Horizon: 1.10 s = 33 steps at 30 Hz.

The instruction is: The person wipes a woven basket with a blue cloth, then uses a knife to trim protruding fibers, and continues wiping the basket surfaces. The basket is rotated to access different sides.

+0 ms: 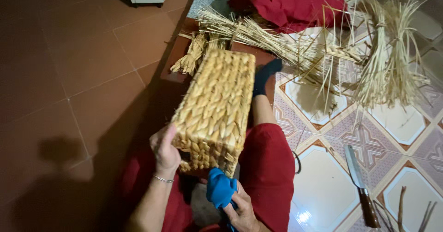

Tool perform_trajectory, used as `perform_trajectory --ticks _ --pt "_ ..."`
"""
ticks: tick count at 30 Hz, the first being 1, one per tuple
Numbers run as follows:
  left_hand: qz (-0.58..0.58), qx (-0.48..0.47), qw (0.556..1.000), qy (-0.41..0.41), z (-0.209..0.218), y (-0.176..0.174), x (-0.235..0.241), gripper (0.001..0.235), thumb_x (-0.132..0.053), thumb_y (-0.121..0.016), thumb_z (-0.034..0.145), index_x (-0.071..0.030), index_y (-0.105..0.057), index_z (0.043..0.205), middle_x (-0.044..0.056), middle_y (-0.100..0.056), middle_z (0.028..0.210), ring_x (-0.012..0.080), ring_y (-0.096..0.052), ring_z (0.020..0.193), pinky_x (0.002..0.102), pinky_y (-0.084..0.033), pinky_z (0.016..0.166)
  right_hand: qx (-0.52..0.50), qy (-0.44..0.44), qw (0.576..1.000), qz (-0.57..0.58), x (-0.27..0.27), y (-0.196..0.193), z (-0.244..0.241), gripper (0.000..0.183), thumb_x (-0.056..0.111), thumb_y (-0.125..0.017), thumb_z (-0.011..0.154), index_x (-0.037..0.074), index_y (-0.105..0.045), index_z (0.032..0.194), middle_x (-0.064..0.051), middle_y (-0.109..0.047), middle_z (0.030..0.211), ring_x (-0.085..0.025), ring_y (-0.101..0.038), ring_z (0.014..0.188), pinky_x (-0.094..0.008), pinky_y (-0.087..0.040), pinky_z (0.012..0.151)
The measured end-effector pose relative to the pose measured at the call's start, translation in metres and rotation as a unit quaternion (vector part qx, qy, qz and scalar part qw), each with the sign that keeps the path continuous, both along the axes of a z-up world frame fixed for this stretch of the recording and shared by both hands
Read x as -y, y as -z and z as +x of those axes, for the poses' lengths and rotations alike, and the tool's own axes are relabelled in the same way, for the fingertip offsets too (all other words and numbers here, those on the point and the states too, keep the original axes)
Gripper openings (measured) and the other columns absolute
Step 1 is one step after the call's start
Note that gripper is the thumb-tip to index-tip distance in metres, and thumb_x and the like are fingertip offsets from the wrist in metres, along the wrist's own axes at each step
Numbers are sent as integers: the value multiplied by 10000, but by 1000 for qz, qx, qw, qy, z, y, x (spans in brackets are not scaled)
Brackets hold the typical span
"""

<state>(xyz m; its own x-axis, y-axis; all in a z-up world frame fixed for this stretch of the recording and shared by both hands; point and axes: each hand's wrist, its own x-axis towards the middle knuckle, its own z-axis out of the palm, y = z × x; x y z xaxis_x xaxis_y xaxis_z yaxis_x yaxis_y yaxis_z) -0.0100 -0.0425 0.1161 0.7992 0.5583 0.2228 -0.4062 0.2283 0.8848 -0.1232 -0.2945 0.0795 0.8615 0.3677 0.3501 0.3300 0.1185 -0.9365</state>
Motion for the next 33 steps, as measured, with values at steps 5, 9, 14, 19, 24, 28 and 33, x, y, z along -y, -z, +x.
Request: perform_trajectory --ticks 5,9,14,19,24,28,33 --pt "134 -41 988 61 18 34 32 345 -237 -588 985 78 -729 993 57 -733 892 134 -672 800 303 -523 746 -79 1 996 -41 53 75 -5 375 -1 -705 921 -51 -647 1288 -259 -546 1476 -376 -514 1383 -443 -373 1118" --pt "229 -97 953 175 -2 53 27 347 -269 -571 937 45 -696 858 28 -586 703 138 -559 653 329 -446 599 -8 -117 992 43 151 137 -3 445 6 -767 985 -61 -596 1391 -343 -526 1530 -432 -552 1428 -503 -399 1182" --pt "173 -123 941 263 -46 65 24 414 -316 -560 842 24 -756 974 61 -756 802 166 -704 689 324 -575 635 116 -238 955 131 264 107 34 462 249 -605 1000 -39 -570 1360 -332 -517 1409 -449 -546 1312 -533 -392 1133" --pt "229 -81 920 308 -38 57 44 537 -288 -593 1005 103 -568 1373 175 -616 1383 252 -595 1273 389 -460 1047 137 217 932 -256 167 -5 39 333 186 -806 850 106 -687 1151 -169 -680 1163 -303 -718 1000 -416 -572 885" --pt "248 -122 928 250 -35 26 79 393 -261 -533 1043 36 -606 1291 87 -731 1047 167 -682 959 325 -549 840 327 205 814 -434 56 -84 57 503 250 -849 636 144 -672 1095 -176 -628 1231 -421 -606 967 -491 -523 712" --pt "200 -159 925 280 -36 6 82 388 -283 -529 1038 16 -648 1254 49 -718 904 100 -641 832 265 -540 745 283 233 789 -493 64 -92 109 481 130 -818 688 182 -704 1152 -161 -626 1219 -400 -579 951 -472 -540 690" --pt "183 -179 924 282 -32 5 72 411 -321 -539 1036 16 -658 1238 -7 -661 850 55 -573 783 235 -504 686 286 355 733 -505 68 -74 243 280 122 -755 881 149 -652 1140 -143 -610 1171 -370 -580 998 -505 -525 731"
